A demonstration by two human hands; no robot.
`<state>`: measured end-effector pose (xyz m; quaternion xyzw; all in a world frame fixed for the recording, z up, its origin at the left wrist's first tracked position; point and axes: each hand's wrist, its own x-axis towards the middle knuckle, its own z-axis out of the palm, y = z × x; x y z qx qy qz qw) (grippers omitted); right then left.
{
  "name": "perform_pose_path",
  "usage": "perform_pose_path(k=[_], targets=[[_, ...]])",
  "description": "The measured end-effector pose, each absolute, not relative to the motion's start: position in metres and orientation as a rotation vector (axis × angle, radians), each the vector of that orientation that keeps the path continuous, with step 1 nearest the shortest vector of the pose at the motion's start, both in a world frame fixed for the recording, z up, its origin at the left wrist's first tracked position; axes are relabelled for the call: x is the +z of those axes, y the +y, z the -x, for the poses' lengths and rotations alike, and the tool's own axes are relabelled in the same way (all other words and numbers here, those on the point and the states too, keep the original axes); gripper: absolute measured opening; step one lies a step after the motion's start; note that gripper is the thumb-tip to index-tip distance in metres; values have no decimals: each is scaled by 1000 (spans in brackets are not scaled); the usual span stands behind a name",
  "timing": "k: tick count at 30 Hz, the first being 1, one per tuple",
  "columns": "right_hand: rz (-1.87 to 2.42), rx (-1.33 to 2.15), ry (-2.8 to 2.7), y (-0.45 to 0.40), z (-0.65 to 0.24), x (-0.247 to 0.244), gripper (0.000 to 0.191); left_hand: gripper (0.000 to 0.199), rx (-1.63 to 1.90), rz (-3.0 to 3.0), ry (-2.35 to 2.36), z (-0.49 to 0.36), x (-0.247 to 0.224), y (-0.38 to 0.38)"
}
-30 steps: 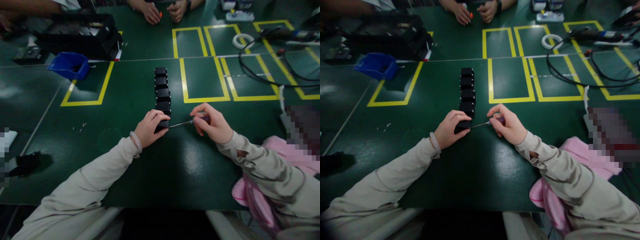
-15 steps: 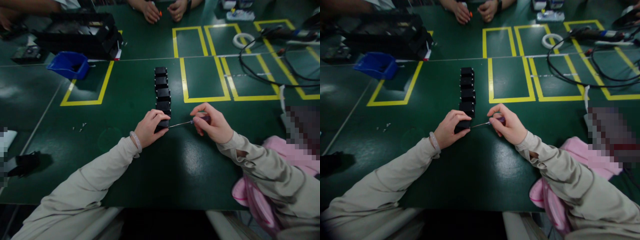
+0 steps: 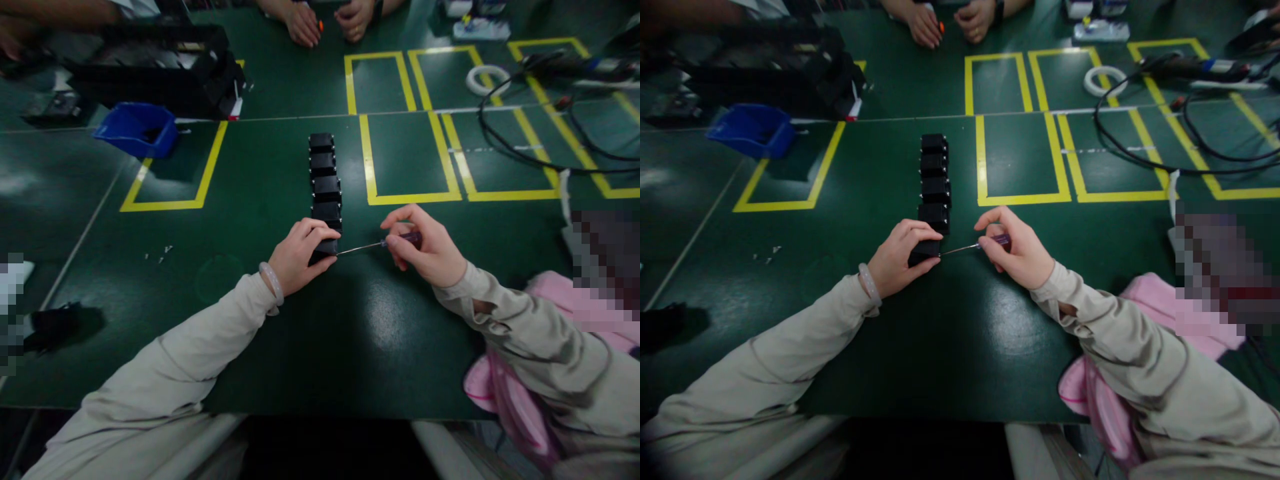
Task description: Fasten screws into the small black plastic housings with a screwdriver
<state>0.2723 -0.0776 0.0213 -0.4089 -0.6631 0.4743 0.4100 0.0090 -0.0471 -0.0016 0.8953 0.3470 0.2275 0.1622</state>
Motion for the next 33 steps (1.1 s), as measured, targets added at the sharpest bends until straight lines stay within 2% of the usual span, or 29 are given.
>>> perform_pose_path(k=[33], targets=[[1024,1248,-1589,-77,-270,20,16,33,630,-2535,999,-9,0,-47]])
